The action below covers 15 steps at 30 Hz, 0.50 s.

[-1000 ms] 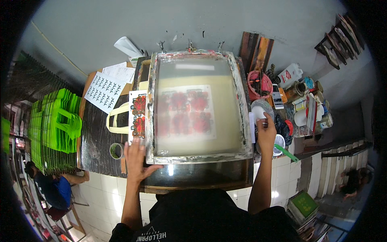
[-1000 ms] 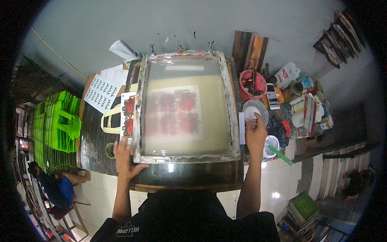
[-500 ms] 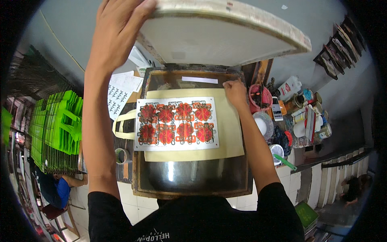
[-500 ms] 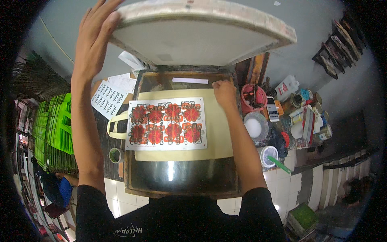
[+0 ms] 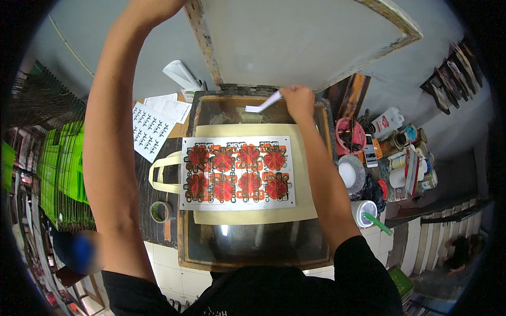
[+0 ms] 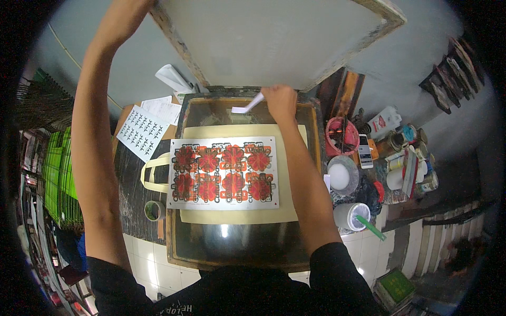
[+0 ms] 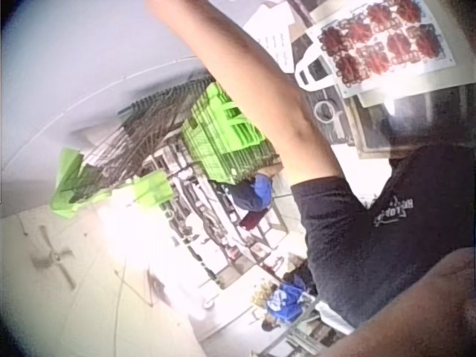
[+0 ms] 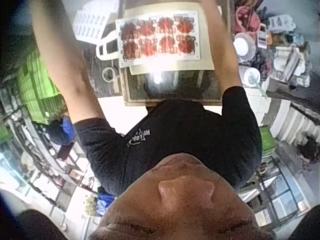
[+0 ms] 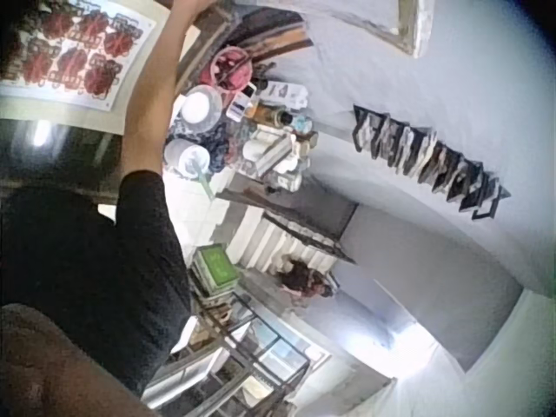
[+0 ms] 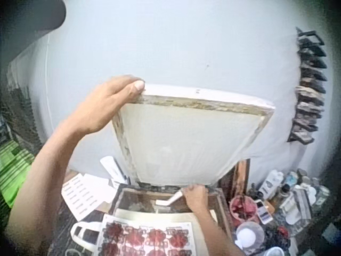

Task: The person prepares a screen for printing by aligning a printed graphic sheet and securing it with tape onto a canvas bag placed on a light table, then lowers a screen frame over it.

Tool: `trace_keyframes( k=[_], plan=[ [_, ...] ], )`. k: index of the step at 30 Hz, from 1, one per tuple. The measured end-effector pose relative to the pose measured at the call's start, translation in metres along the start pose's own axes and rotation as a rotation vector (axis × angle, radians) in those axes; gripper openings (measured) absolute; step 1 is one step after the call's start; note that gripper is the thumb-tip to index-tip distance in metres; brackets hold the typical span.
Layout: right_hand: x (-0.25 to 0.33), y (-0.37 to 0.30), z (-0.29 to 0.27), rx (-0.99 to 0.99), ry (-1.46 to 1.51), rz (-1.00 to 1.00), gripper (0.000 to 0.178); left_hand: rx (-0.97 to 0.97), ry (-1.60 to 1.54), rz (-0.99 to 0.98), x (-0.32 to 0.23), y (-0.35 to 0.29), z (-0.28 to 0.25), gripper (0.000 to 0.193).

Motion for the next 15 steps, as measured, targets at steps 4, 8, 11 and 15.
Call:
trace_keyframes(
  k=[4,8,11,15],
  plan=[
    [0.009,0.026,-0.001,0.087,0.105,0.060,0.031,-0.035,-0.014,0.015,0.005,0.000,0.001,0.064],
    [-0.065,0.023,0.020,0.022,-0.102,-0.066,0.031,-0.006,0.013,0.048,-0.006,0.002,0.001,0.064],
    [-0.077,0.010,0.024,0.029,-0.363,-0.041,0.037,0.036,0.028,0.044,0.008,0.009,0.003,0.062],
    [-0.027,-0.018,-0.016,0.043,-0.113,-0.009,0.042,0.006,0.400,-0.035,0.006,-0.029,-0.008,0.063]
  ],
)
Point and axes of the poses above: each hand's wrist, its own y-axis towards the middle knuckle, its own z-axis out of the palm, x = y × z, the point moved 6 cm from there along y, towards the middle knuckle, and after that the axes turned 3 degrees about -z, right-handed, at the moved point
